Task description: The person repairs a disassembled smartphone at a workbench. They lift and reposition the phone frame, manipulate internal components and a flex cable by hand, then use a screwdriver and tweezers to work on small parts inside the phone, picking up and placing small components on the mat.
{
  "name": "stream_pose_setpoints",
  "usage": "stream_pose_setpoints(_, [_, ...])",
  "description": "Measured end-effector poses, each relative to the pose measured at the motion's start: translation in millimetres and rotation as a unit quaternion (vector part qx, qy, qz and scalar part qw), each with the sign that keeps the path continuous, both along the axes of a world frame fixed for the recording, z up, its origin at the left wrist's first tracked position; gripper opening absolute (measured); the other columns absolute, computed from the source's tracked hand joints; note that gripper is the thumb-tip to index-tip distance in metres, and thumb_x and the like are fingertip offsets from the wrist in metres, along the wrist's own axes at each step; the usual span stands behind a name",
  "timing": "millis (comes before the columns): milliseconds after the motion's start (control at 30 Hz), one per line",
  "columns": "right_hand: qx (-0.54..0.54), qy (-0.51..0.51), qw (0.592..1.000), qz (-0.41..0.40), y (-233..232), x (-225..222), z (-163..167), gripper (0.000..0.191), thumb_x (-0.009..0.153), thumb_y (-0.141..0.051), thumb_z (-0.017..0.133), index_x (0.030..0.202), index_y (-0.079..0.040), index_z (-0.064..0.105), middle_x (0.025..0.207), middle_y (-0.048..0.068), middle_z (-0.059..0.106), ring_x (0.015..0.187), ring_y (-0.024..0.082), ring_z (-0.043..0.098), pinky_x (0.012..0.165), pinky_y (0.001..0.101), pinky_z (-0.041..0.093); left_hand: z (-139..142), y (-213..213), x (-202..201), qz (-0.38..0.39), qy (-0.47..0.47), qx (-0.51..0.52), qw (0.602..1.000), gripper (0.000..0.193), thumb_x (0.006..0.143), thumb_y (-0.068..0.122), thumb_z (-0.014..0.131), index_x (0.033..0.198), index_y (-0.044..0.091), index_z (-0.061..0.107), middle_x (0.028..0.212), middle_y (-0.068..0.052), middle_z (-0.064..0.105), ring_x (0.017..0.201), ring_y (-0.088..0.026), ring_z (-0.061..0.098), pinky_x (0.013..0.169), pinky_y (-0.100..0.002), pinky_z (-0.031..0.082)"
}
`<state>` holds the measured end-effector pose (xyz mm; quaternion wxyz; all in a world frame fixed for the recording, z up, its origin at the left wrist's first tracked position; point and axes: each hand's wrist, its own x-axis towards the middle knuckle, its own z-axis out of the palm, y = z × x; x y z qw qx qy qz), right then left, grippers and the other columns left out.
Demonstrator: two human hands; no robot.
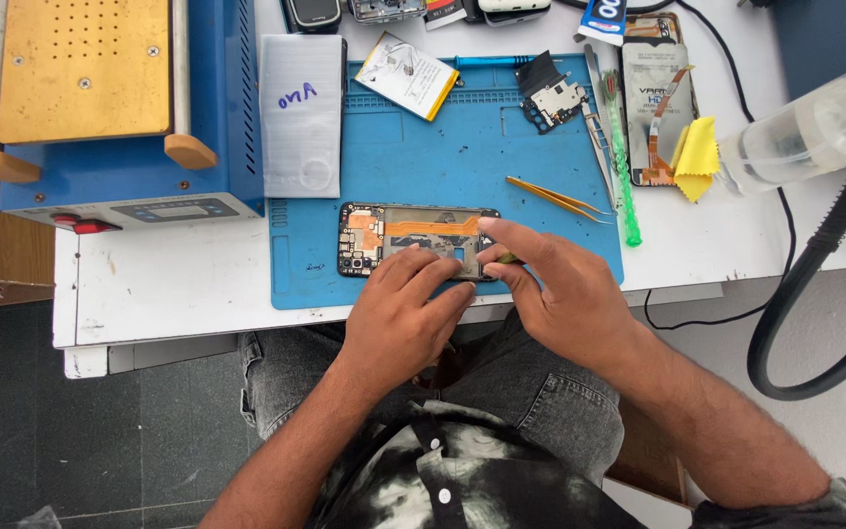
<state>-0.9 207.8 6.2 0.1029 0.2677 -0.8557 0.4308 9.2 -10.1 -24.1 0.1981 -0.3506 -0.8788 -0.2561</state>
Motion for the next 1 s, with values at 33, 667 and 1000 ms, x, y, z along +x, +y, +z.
stream_pose_setpoints(33, [0.010, 0.008, 1.000, -0.003, 0.3, -0.4, -0.9, 0.060, 0.096, 0.000, 0.073, 0.149, -0.014, 0.050, 0.109, 0.006, 0.077, 0.099, 0.022, 0.077, 0.082, 0.0349, 0.062, 0.0, -0.1, -0.2, 0.002, 0.002, -0.002, 1.000, 0.018, 0.087, 0.016, 0.079, 0.103, 0.011, 0.073, 0.117, -0.004, 0.065, 0.118, -0.027, 0.062, 0.106, -0.049, 0.051])
stream_pose_setpoints(667, [0.002, -0.009, 1.000, -0.007, -1.1, 5.0, 0.6, 0.059, 0.097, -0.004, 0.073, 0.151, -0.015, 0.050, 0.108, 0.009, 0.078, 0.097, 0.023, 0.079, 0.078, 0.0341, 0.064, 1.5, 1.3, 0.1, 0.008, -0.005, -0.007, 1.000, 0.019, 0.091, 0.021, 0.077, 0.103, 0.009, 0.067, 0.116, -0.006, 0.065, 0.117, -0.028, 0.062, 0.106, -0.050, 0.050])
stream_pose_setpoints(1000, [0.037, -0.021, 0.999, -0.006, -0.4, 2.8, 5.3, 0.064, 0.093, -0.004, 0.075, 0.148, -0.015, 0.044, 0.109, 0.009, 0.077, 0.094, 0.030, 0.077, 0.071, 0.0395, 0.061, 0.1, 2.5, -0.7, 0.009, -0.012, -0.007, 1.000, 0.018, 0.092, 0.019, 0.077, 0.103, 0.009, 0.067, 0.116, -0.006, 0.065, 0.117, -0.028, 0.062, 0.104, -0.049, 0.050])
